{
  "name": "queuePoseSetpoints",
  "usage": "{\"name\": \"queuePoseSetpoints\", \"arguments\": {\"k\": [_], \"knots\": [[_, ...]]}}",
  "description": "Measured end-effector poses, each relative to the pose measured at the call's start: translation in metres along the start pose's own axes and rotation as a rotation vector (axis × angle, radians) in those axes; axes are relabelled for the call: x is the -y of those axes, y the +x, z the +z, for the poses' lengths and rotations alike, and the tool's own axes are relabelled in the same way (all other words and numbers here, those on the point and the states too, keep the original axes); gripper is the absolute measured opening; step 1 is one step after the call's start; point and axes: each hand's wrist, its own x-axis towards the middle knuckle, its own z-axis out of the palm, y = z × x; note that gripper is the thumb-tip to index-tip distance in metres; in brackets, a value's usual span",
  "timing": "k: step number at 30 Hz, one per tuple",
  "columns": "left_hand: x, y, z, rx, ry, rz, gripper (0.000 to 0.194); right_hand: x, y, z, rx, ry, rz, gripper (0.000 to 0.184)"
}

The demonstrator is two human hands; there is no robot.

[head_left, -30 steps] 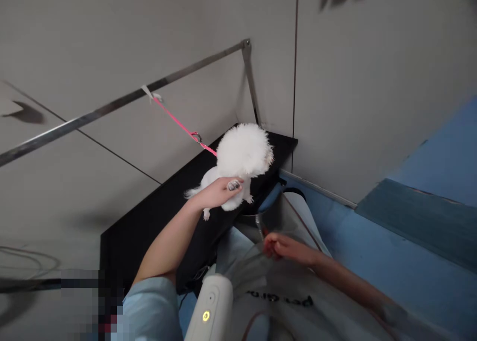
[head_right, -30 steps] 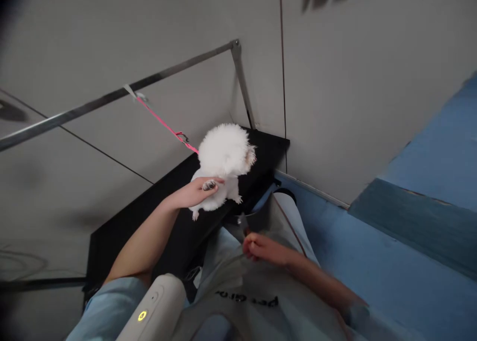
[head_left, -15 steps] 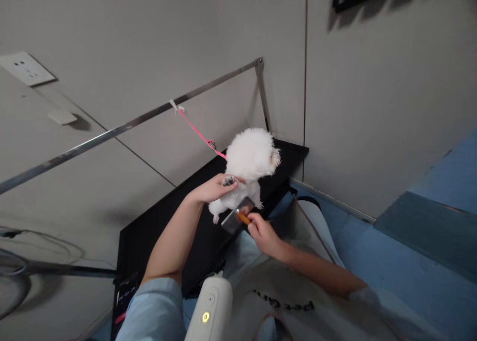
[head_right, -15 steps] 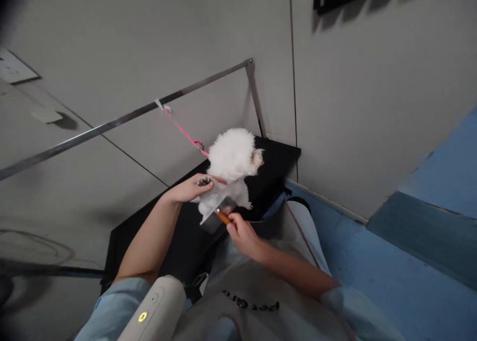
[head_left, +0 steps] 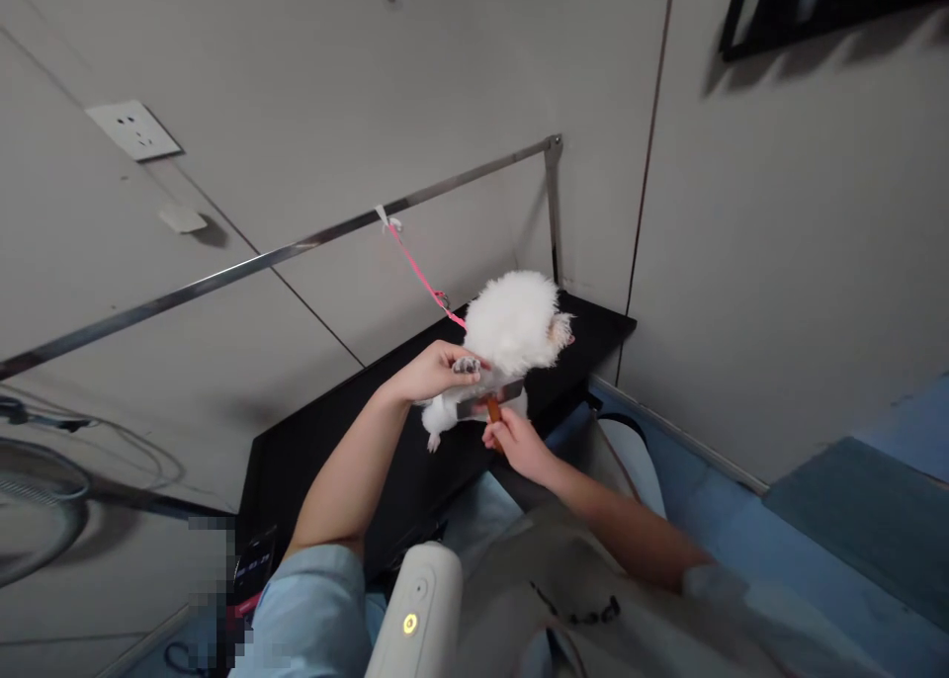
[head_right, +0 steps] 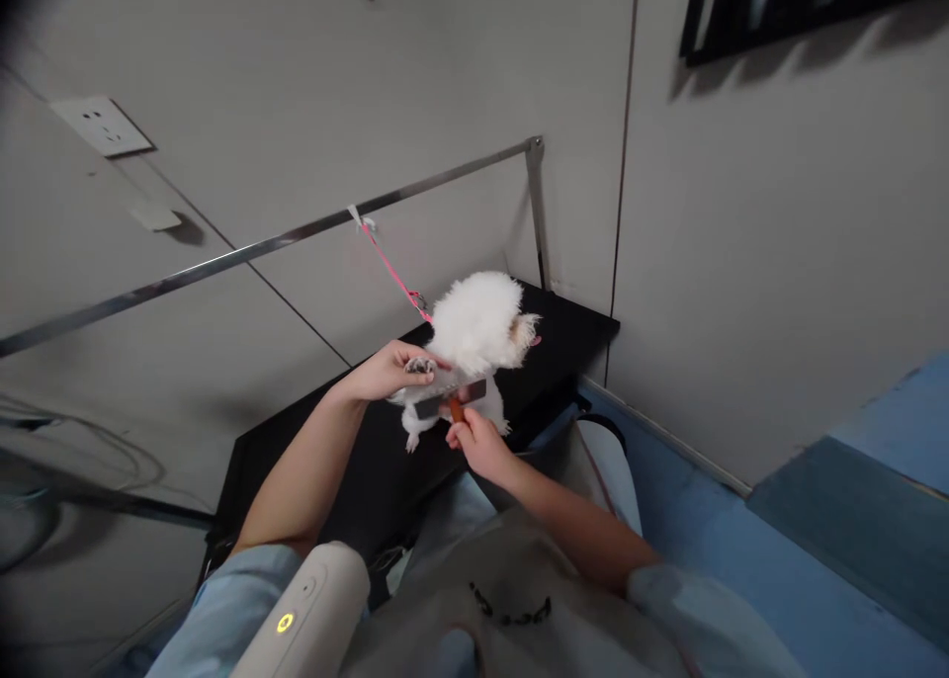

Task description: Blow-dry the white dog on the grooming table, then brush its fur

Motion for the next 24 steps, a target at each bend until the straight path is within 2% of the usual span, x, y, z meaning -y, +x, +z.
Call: {"name": "queuePoseSetpoints", "arguments": {"k": [3,5,8,10,12,14,18,20,22,24], "knots": [[-0.001,0.002,-0.002,0.017,0.035,0.029,0.04,0.001,0.002,0.0,0.094,0.001,0.119,0.024],[-0.003,0.002,-0.004,0.044,0.06,0.044,0.039,0.004,0.003,-0.003,0.127,0.018,0.086,0.02],[-0.008,0.003,-0.005,0.087,0.095,0.066,0.038,0.014,0.007,-0.008,0.094,0.072,-0.006,0.012],[-0.011,0.003,-0.005,0.101,0.119,0.104,0.036,0.017,0.006,-0.01,0.12,0.09,0.055,0.015],[-0.014,0.002,-0.006,0.118,0.137,0.153,0.033,0.018,0.003,-0.011,0.221,0.084,0.185,0.021],[-0.017,0.002,-0.006,0.157,0.15,0.188,0.031,0.021,-0.001,-0.013,0.281,0.098,0.216,0.025],[-0.021,0.004,-0.003,0.212,0.167,0.21,0.034,0.032,-0.003,-0.019,0.141,0.152,0.056,0.025],[-0.023,0.006,-0.001,0.232,0.204,0.21,0.034,0.033,-0.006,-0.02,0.135,0.167,0.111,0.028],[-0.025,0.009,0.001,0.267,0.237,0.21,0.033,0.031,-0.012,-0.02,0.232,0.183,0.223,0.033],[-0.027,0.011,0.002,0.305,0.235,0.205,0.035,0.031,-0.017,-0.021,0.29,0.206,0.241,0.035]]}}
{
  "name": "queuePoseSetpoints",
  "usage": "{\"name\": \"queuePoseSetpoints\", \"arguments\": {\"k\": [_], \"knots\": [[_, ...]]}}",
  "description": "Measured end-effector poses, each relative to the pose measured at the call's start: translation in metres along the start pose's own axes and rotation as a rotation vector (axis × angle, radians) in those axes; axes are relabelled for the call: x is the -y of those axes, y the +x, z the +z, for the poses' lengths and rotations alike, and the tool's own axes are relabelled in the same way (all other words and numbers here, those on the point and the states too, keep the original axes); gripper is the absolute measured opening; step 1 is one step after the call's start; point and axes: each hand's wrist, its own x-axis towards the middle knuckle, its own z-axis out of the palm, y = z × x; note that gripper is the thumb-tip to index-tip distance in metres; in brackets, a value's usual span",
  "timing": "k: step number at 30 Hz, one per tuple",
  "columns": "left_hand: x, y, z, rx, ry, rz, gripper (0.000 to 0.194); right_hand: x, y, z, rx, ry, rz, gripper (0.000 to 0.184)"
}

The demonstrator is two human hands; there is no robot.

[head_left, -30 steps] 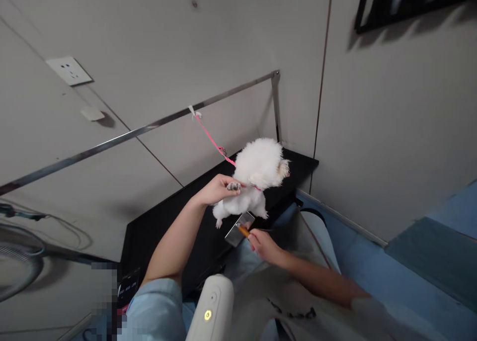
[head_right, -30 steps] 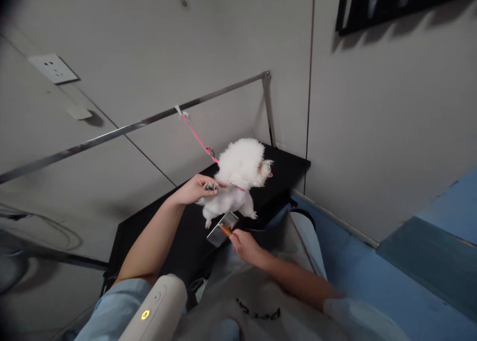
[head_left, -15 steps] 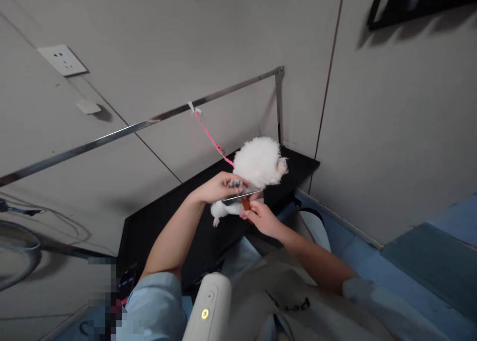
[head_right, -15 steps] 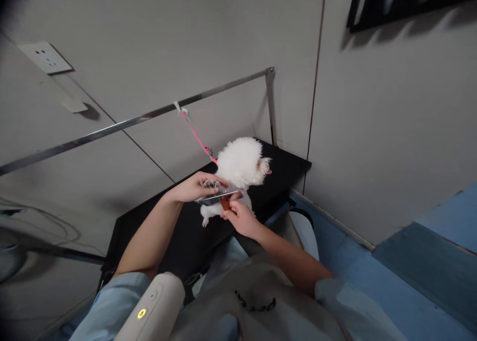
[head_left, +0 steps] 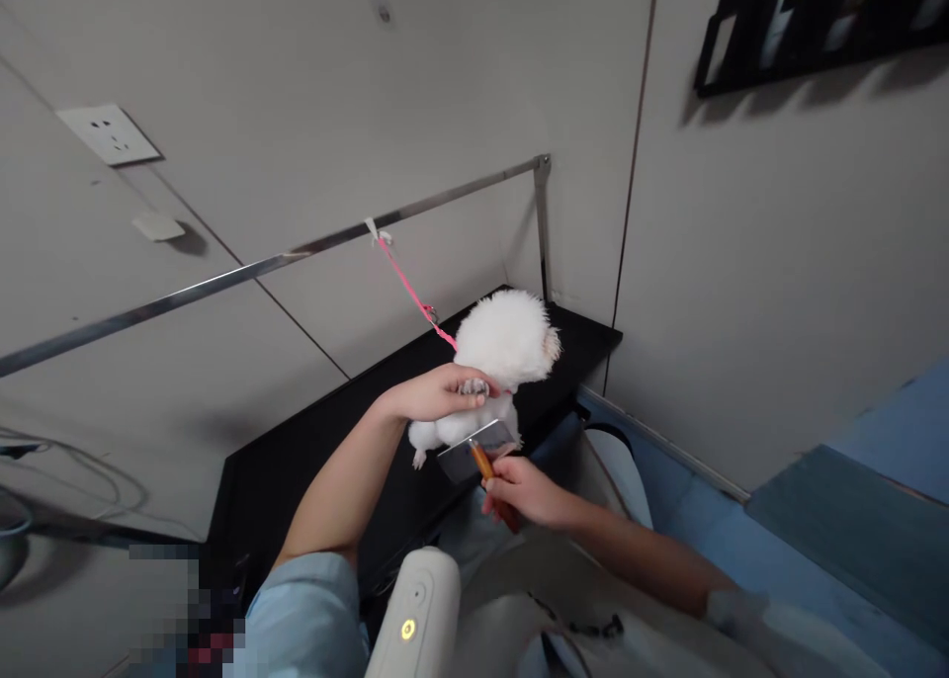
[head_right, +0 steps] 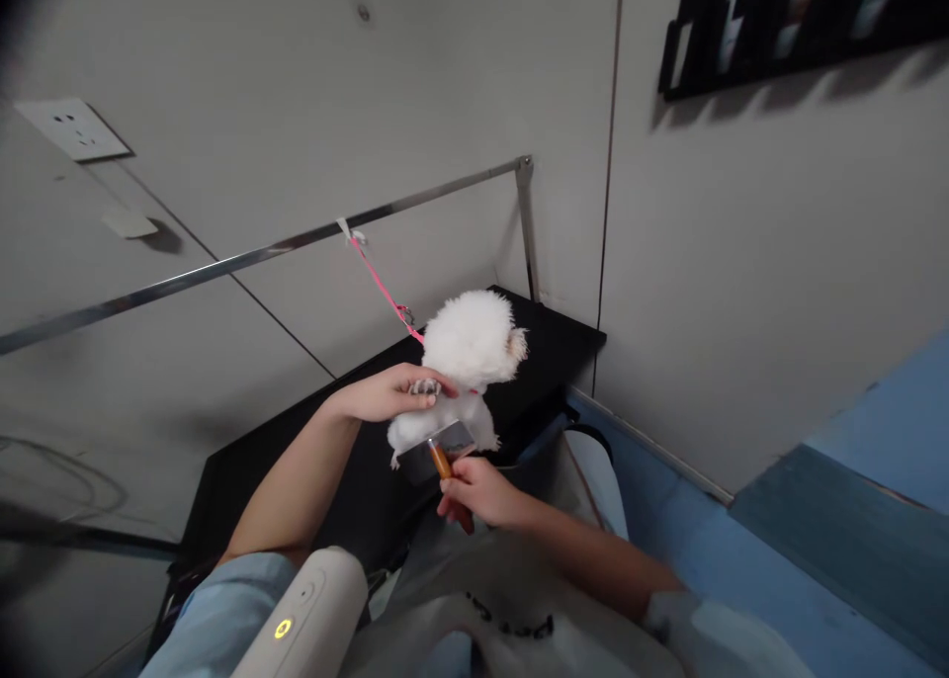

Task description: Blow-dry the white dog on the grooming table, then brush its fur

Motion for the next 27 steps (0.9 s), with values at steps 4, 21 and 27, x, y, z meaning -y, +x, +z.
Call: {"name": "queuePoseSetpoints", "arguments": {"k": [4,21,27], "knots": [[-0.001,0.006,-0.002,0.035,-0.032,-0.022,0.038,0.0,-0.005,0.001,-0.142,0.055,-0.107,0.034],[0.005,0.031,0.002,0.099,0.008,-0.03,0.027,-0.007,-0.004,0.006,0.024,0.242,0.129,0.053],[0.018,0.04,0.012,0.15,0.073,-0.039,0.029,-0.013,-0.006,0.011,-0.018,0.229,0.146,0.054]]}}
